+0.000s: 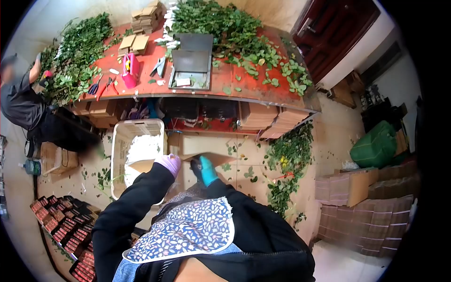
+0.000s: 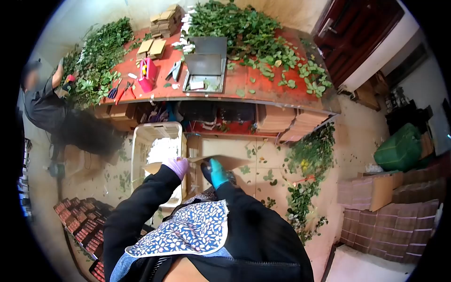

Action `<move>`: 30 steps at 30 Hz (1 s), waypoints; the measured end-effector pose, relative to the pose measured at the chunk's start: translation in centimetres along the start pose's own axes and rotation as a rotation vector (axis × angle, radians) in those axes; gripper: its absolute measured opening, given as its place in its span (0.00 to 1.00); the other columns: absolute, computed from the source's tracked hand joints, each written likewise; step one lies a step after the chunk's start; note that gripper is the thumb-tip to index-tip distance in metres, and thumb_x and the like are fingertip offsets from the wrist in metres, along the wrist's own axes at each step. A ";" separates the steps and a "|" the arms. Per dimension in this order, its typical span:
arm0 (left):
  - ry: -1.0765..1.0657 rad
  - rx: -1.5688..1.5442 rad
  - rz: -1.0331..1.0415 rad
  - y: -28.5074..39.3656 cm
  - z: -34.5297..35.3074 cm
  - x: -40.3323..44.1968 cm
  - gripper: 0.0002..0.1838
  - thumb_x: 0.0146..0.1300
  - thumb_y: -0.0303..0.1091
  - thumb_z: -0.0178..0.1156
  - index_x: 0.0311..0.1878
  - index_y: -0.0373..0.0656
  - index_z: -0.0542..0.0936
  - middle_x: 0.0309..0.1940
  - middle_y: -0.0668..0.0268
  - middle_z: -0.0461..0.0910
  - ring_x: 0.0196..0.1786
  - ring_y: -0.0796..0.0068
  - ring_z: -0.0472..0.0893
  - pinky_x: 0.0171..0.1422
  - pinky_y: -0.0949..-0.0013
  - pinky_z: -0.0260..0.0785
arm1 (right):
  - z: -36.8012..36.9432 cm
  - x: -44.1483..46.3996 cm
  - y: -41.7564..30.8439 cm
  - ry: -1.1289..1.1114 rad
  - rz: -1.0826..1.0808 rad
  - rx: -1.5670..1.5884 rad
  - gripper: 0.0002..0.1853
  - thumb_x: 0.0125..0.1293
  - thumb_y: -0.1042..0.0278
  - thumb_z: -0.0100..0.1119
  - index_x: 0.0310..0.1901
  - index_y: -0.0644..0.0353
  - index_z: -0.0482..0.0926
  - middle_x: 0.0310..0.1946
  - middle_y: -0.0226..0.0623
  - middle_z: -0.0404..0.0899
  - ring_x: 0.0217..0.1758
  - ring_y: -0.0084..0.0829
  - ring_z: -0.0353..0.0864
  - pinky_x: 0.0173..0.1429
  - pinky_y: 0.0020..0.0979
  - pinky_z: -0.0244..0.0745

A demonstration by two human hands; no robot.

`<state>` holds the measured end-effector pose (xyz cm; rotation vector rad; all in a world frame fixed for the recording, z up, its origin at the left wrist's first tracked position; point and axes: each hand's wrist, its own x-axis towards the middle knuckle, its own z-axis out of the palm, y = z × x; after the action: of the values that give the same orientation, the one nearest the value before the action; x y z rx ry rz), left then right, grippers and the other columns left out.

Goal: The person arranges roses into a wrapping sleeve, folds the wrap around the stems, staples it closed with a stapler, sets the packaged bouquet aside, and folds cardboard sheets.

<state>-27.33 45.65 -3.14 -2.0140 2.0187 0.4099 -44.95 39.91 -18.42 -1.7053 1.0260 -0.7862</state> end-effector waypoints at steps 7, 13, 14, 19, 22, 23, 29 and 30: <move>0.589 -0.361 0.067 -2.8 -8.6 0.6 0.19 0.68 0.30 0.53 0.61 0.42 0.75 0.36 0.51 0.83 0.37 0.47 0.83 0.42 0.48 0.75 | -11.4 13.2 -13.3 0.284 -0.593 -0.388 0.19 0.60 0.70 0.64 0.53 0.66 0.78 0.50 0.53 0.81 0.54 0.53 0.80 0.58 0.43 0.76; 0.769 -0.900 0.042 -7.8 -12.3 10.6 0.20 0.65 0.26 0.56 0.61 0.43 0.79 0.41 0.53 0.86 0.42 0.51 0.84 0.45 0.60 0.77 | -13.3 29.7 -20.3 0.198 -0.882 -0.417 0.19 0.60 0.73 0.62 0.54 0.64 0.78 0.53 0.50 0.80 0.55 0.52 0.80 0.60 0.44 0.75; 0.743 -0.976 -0.034 -8.9 -12.4 12.8 0.17 0.66 0.25 0.57 0.57 0.38 0.80 0.40 0.52 0.86 0.42 0.55 0.86 0.48 0.64 0.77 | -13.1 33.1 -20.1 0.189 -0.883 -0.407 0.19 0.60 0.73 0.62 0.54 0.64 0.78 0.53 0.50 0.80 0.55 0.52 0.80 0.60 0.44 0.75; 0.690 -1.202 -0.163 -14.5 -13.1 22.6 0.17 0.69 0.27 0.59 0.59 0.33 0.79 0.42 0.57 0.87 0.45 0.75 0.84 0.53 0.68 0.76 | -11.4 51.2 -17.2 -0.344 -0.794 -0.233 0.16 0.64 0.72 0.60 0.54 0.62 0.80 0.46 0.48 0.84 0.49 0.47 0.84 0.54 0.39 0.79; 0.365 -2.110 -0.280 -17.0 -13.4 25.2 0.23 0.70 0.29 0.59 0.65 0.30 0.73 0.57 0.61 0.81 0.57 0.74 0.80 0.64 0.72 0.70 | -10.2 57.9 -16.4 -0.661 -0.304 -0.148 0.17 0.69 0.67 0.57 0.56 0.63 0.79 0.46 0.40 0.85 0.48 0.30 0.84 0.53 0.32 0.78; 0.375 -2.128 -0.316 -17.8 -14.2 25.5 0.23 0.70 0.29 0.59 0.65 0.30 0.73 0.57 0.61 0.81 0.57 0.74 0.80 0.64 0.72 0.70 | -9.8 59.6 -15.5 -0.734 -0.300 -0.187 0.17 0.70 0.67 0.57 0.57 0.62 0.79 0.47 0.39 0.85 0.48 0.28 0.83 0.54 0.31 0.77; 0.324 -2.430 -0.295 -19.1 -15.7 27.2 0.21 0.70 0.37 0.60 0.59 0.33 0.77 0.53 0.60 0.82 0.56 0.68 0.81 0.66 0.64 0.69 | -7.5 63.4 -12.5 -0.972 -0.290 -0.195 0.19 0.68 0.64 0.61 0.59 0.60 0.77 0.51 0.42 0.82 0.53 0.35 0.82 0.59 0.34 0.75; 0.406 -2.392 -0.268 -19.1 -15.9 27.8 0.20 0.71 0.40 0.58 0.57 0.34 0.78 0.50 0.59 0.84 0.49 0.67 0.84 0.56 0.67 0.76 | -7.3 63.7 -12.3 -0.999 -0.371 -0.232 0.20 0.68 0.63 0.62 0.59 0.60 0.76 0.52 0.43 0.81 0.54 0.38 0.82 0.60 0.36 0.76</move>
<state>-8.16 13.91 0.79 -2.8934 0.3693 3.6310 -19.81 -17.90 -1.46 -2.1455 0.1073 0.0447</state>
